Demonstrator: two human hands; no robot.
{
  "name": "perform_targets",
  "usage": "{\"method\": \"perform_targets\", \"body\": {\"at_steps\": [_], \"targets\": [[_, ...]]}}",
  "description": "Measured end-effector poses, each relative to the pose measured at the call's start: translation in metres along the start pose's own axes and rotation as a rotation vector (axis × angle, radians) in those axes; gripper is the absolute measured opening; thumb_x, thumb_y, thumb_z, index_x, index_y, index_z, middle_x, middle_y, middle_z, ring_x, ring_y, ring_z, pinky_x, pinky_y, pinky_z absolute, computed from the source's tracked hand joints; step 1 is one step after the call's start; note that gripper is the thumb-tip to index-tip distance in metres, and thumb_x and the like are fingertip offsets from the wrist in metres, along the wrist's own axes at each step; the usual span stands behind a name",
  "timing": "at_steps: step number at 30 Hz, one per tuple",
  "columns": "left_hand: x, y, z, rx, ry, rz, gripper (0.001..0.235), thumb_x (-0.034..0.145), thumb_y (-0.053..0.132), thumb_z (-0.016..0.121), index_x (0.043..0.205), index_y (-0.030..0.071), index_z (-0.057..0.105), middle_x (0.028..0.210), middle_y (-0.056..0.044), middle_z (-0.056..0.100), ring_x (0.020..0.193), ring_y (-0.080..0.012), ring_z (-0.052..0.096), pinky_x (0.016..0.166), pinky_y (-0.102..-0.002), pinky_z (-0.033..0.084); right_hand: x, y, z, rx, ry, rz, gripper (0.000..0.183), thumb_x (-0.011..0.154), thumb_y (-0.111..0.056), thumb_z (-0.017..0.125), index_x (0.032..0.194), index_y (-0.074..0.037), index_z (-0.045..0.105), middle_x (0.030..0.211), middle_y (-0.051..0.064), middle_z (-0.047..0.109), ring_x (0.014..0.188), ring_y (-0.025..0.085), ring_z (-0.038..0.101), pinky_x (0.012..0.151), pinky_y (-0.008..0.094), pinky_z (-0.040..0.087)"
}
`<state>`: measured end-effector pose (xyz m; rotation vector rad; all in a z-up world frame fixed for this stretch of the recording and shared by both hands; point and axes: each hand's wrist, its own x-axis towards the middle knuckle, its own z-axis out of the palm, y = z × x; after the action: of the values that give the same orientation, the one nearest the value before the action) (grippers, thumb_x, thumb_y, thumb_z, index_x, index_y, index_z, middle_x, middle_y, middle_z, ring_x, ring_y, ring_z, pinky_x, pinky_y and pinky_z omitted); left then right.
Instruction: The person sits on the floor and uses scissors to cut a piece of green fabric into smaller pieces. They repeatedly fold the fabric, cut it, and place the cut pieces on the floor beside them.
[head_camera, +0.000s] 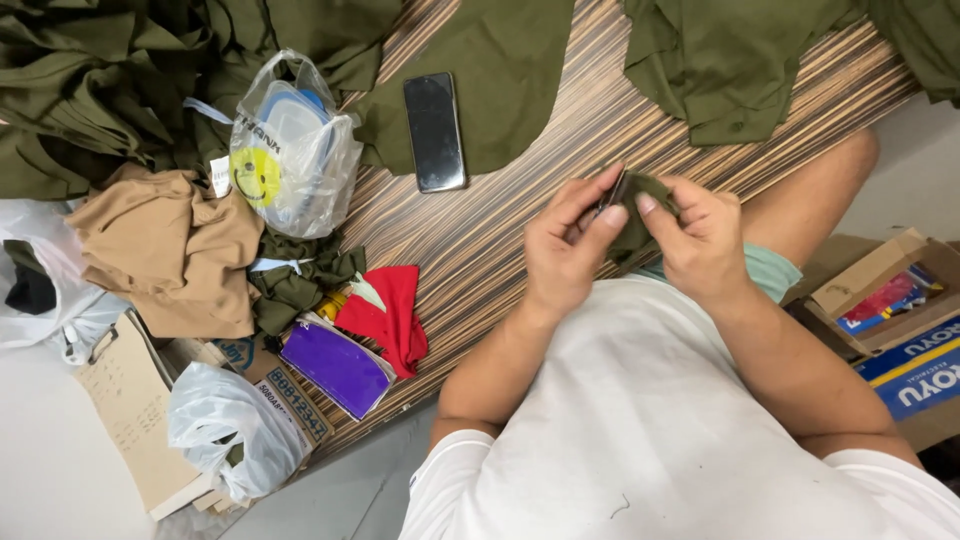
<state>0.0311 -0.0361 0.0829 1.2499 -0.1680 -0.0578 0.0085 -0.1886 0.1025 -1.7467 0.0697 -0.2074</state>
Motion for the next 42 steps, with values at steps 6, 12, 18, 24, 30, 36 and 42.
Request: {"method": "perform_targets", "body": {"at_steps": [6,12,18,24,30,36,42], "targets": [[0.002,-0.014,-0.017,-0.094,-0.065,-0.116,0.04,0.095,0.014,0.078,0.134,0.005,0.069,0.108,-0.007,0.067,0.091,-0.0038,0.059,0.075,-0.02,0.056,-0.001,0.007,-0.004,-0.036,-0.032,0.06,0.007,0.101,-0.001,0.069,0.101,-0.002,0.076,0.061,0.005,0.061,0.067,0.005,0.044,0.061,0.027,0.046],[0.01,0.041,-0.017,0.436,-0.016,0.165,0.04,0.091,0.016,0.082,0.13,0.013,0.071,0.102,-0.011,0.074,0.079,-0.0181,0.071,0.06,-0.028,0.055,0.009,-0.003,0.0,0.138,0.026,0.146,0.014,0.107,-0.005,0.06,0.108,0.0,0.073,0.077,0.007,0.068,0.075,0.006,0.054,0.07,0.025,0.053],[0.001,0.045,-0.002,0.426,-0.047,0.221,0.041,0.094,0.014,0.079,0.134,0.015,0.069,0.103,-0.008,0.073,0.079,-0.0212,0.071,0.066,-0.033,0.056,0.011,-0.016,0.009,0.274,0.039,0.205,0.027,0.108,-0.011,0.055,0.125,0.003,0.07,0.097,0.013,0.074,0.09,0.009,0.063,0.084,0.028,0.058],[0.001,0.039,0.003,0.462,-0.029,0.245,0.04,0.095,0.015,0.077,0.135,0.014,0.068,0.102,-0.008,0.073,0.071,-0.0198,0.068,0.059,-0.032,0.054,0.011,-0.027,0.021,0.436,0.133,0.179,0.024,0.105,-0.007,0.057,0.117,0.01,0.069,0.097,0.02,0.072,0.09,0.016,0.067,0.087,0.034,0.061],[0.0,0.038,0.002,0.467,-0.013,0.256,0.04,0.096,0.014,0.077,0.134,0.013,0.068,0.101,-0.009,0.073,0.071,-0.0214,0.068,0.058,-0.031,0.054,0.01,-0.031,0.025,0.479,0.152,0.18,0.024,0.105,-0.007,0.056,0.116,0.01,0.069,0.1,0.02,0.072,0.094,0.017,0.067,0.089,0.036,0.06],[0.003,0.039,0.005,0.481,-0.01,0.265,0.038,0.096,0.015,0.077,0.133,0.013,0.069,0.1,-0.009,0.073,0.073,-0.0223,0.07,0.059,-0.032,0.054,0.009,-0.024,0.023,0.472,0.149,0.155,0.026,0.105,-0.007,0.057,0.117,0.012,0.069,0.098,0.02,0.071,0.09,0.016,0.065,0.084,0.034,0.059],[0.002,0.034,0.007,0.499,-0.006,0.24,0.039,0.096,0.017,0.077,0.134,0.015,0.068,0.101,-0.009,0.073,0.077,-0.0243,0.072,0.063,-0.033,0.055,0.009,-0.015,0.02,0.48,0.142,0.15,0.026,0.104,-0.008,0.058,0.119,0.011,0.069,0.099,0.02,0.07,0.088,0.014,0.063,0.083,0.034,0.059]]}}
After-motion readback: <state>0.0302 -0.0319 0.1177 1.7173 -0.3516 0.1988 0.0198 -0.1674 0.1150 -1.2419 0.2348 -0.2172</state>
